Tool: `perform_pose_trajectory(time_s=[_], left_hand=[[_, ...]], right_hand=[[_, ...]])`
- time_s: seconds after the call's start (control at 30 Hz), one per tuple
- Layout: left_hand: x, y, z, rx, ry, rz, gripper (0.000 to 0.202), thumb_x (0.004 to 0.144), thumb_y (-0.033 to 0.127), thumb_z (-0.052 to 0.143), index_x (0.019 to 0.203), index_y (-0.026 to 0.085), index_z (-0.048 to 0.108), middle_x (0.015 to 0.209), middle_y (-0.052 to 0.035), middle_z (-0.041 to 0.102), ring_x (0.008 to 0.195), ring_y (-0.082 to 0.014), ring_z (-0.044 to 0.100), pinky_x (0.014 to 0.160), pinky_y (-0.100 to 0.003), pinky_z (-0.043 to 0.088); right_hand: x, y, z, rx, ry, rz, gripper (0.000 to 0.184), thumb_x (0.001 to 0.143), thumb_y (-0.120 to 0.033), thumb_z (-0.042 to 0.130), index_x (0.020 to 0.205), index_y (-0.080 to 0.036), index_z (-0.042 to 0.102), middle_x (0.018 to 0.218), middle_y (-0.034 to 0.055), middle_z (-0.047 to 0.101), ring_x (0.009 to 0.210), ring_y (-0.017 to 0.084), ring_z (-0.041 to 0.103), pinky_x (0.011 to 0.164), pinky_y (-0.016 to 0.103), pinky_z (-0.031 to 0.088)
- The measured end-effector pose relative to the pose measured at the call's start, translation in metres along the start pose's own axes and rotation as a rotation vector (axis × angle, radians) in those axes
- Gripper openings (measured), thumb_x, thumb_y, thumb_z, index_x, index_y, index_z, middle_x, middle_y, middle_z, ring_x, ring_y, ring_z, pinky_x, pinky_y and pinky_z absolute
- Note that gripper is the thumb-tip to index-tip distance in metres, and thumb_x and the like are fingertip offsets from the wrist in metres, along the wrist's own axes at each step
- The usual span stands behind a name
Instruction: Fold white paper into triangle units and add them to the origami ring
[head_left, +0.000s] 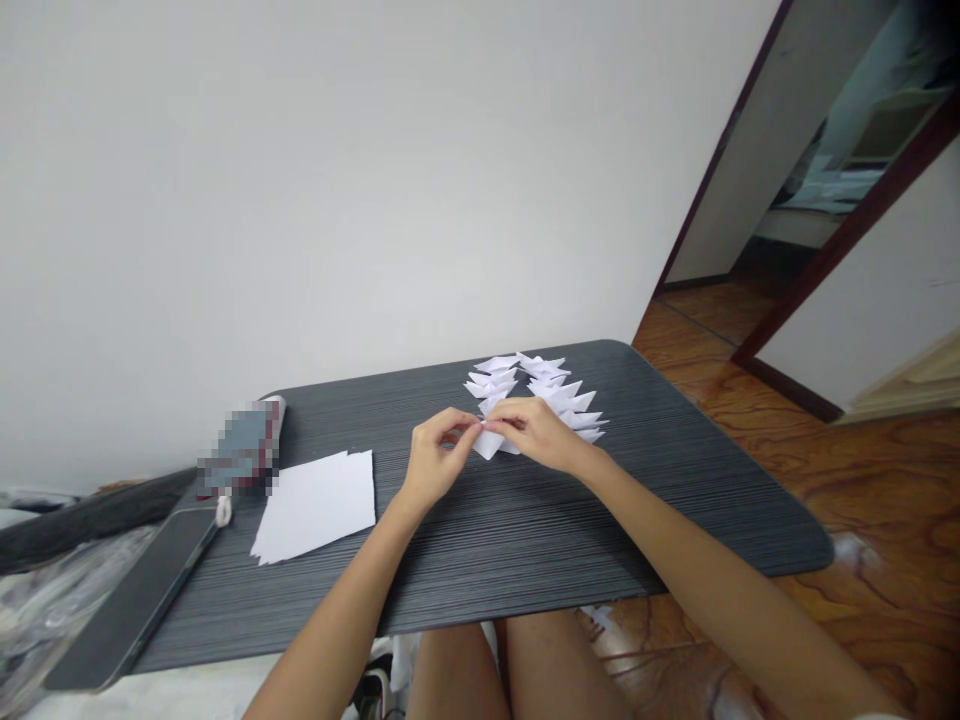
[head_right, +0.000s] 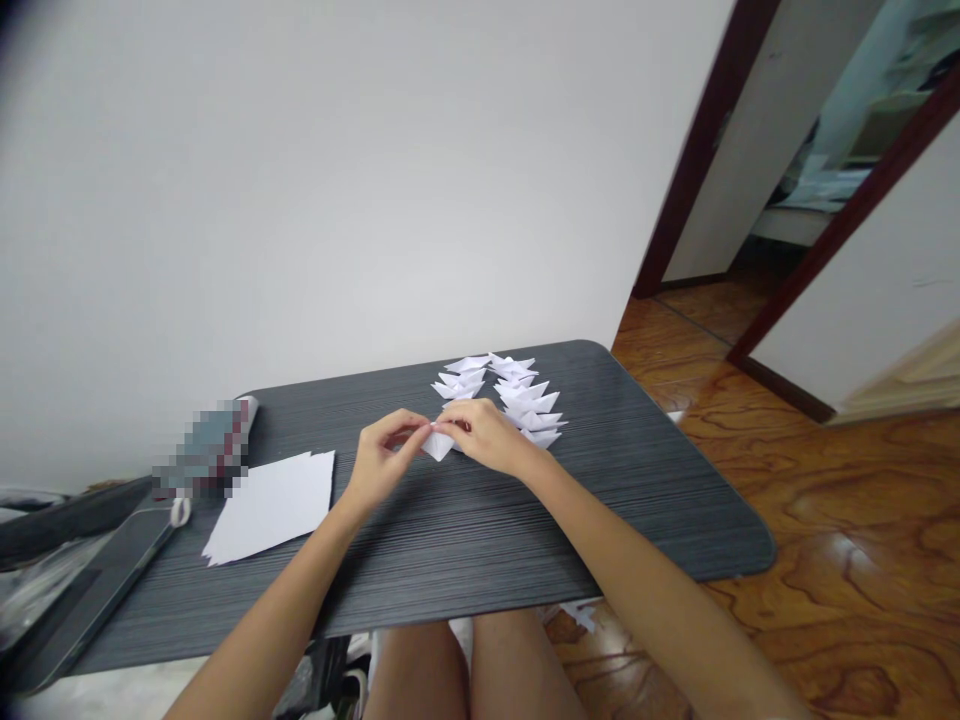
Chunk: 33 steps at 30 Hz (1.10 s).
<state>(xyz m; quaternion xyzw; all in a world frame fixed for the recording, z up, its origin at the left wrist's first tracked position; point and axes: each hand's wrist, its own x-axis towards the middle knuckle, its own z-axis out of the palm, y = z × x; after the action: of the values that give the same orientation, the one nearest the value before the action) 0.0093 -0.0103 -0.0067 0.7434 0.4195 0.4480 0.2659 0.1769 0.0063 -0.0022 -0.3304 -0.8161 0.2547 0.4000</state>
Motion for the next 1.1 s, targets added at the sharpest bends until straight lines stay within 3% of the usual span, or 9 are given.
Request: perform_pose_trajectory(time_s=[0.43,0.67,0.83,1.1], left_hand=[[-0.0009,0.0033,-0.0042,-0.068,0.098,0.011,0.018,0.077,0.027,0.052,0.071,0.014,0.061,0.07,-0.0036,0.06,0.062,-0.0122,0.057,0.054,-0.022,0.05],[0.0028,0.0029,-0.0041,-0.117,-0.08,0.027,0.016,0.077,0.028,0.052,0.078,0.014,0.061,0.081,-0.0065,0.059,0.072,-0.0143,0.056,0.052,-0.021,0.049],[0.0029,0.0021,-0.0038,-0.129,-0.084,0.087,0.015,0.076,0.027,0.053,0.076,0.014,0.06,0.082,-0.0074,0.058,0.076,-0.0157,0.055,0.055,-0.022,0.049],[0.0021,0.0028,-0.0055,-0.191,-0.127,0.028,0.014,0.076,0.027,0.053,0.08,0.014,0.058,0.087,-0.0078,0.056,0.076,-0.0153,0.055,0.054,-0.021,0.047]], right_hand=[[-0.0005,0.0004,-0.0051,-0.103,0.042,-0.068,0.025,0.081,-0.023,0.047,0.06,-0.015,0.058,0.06,0.0031,0.057,0.058,0.012,0.049,0.056,0.025,0.036],[-0.0013,0.0042,-0.0036,-0.12,-0.038,-0.146,0.018,0.082,-0.022,0.048,0.071,-0.015,0.062,0.072,0.0056,0.061,0.068,0.014,0.054,0.066,0.027,0.04],[-0.0015,0.0032,-0.0025,-0.101,-0.047,-0.158,0.017,0.081,-0.021,0.049,0.071,-0.016,0.061,0.072,0.0053,0.061,0.069,0.015,0.055,0.066,0.027,0.041],[-0.001,0.0039,-0.0051,-0.084,-0.028,-0.136,0.018,0.081,-0.022,0.049,0.07,-0.016,0.061,0.071,0.0052,0.061,0.068,0.014,0.055,0.066,0.027,0.042]])
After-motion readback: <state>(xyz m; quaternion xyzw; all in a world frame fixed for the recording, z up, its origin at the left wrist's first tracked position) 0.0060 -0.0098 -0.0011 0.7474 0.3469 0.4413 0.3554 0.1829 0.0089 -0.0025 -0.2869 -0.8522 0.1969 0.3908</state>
